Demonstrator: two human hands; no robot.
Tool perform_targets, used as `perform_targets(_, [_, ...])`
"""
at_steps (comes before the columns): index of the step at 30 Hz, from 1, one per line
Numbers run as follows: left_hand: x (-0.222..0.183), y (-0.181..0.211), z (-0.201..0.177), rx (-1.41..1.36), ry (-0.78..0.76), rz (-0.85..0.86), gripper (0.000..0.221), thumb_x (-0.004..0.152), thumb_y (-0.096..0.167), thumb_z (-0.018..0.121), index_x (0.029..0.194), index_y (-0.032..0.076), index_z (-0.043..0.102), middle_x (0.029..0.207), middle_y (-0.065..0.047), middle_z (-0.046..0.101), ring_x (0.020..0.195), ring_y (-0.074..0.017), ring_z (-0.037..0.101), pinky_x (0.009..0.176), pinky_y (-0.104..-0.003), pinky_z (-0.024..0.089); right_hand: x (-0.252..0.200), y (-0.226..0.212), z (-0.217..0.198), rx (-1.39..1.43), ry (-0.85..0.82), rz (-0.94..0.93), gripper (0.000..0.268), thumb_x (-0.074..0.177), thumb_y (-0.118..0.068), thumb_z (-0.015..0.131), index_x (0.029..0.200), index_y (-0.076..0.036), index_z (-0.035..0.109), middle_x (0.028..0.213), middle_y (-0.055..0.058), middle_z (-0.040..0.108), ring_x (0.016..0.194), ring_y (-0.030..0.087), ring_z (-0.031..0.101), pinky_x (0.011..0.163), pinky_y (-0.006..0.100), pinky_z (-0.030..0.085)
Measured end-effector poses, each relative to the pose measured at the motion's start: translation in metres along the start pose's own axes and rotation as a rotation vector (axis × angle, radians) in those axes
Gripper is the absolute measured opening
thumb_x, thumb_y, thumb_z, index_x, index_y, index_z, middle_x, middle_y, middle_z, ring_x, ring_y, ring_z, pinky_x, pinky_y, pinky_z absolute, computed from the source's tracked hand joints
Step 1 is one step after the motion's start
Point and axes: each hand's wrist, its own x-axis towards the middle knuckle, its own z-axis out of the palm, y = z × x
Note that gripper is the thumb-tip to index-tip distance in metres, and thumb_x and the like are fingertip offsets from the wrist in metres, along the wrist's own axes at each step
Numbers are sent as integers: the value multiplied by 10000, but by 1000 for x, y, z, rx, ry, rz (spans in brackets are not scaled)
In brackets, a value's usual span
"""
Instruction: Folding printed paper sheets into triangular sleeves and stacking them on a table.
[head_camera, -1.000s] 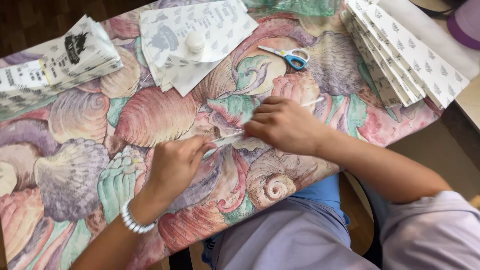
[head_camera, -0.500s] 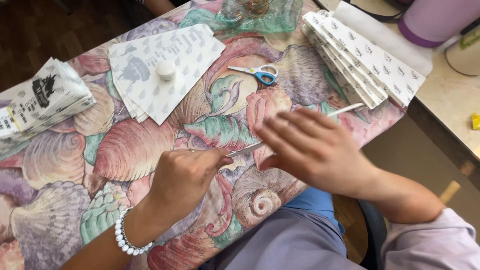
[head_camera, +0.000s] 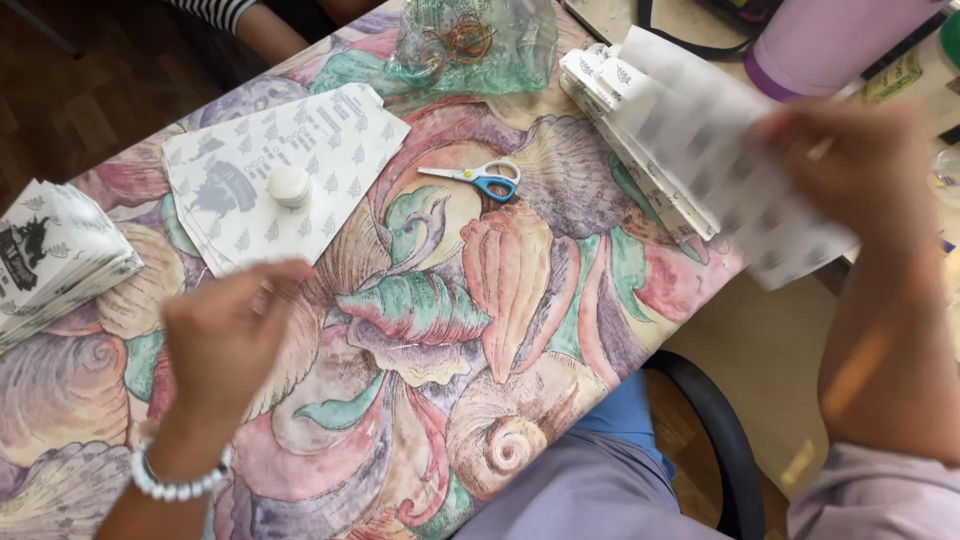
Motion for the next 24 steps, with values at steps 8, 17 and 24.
perform_targets(8, [13,-65,46,295,-198,-168,818,905,670,525,1504,114,524,1598,-194,437,1427,-392,395,1164,-569,308,118,54,54,-19,-257,427,213,1164,-311,666,1152,-123,766,741,28,589,573,132,381,540,325,310])
perform_targets(17, [-3,-89,63,319,-233,-160,614,941,543,609,1390,125,643,1490,-153,575,1402,-348,481,1169,-532,321,143,12,62,-60,-542,684,743,968,-499,610,1594,-159,399,1356,137,583,1210,323,558,1076,464,395])
perform_targets(24, [-4,-89,63,291,-241,-159,615,964,536,580,1416,120,617,1514,-169,545,1418,-350,460,1192,-534,281,143,54,70,10,-576,718,331,901,-454,828,920,-158,683,954,16,631,938,217,503,895,451,377])
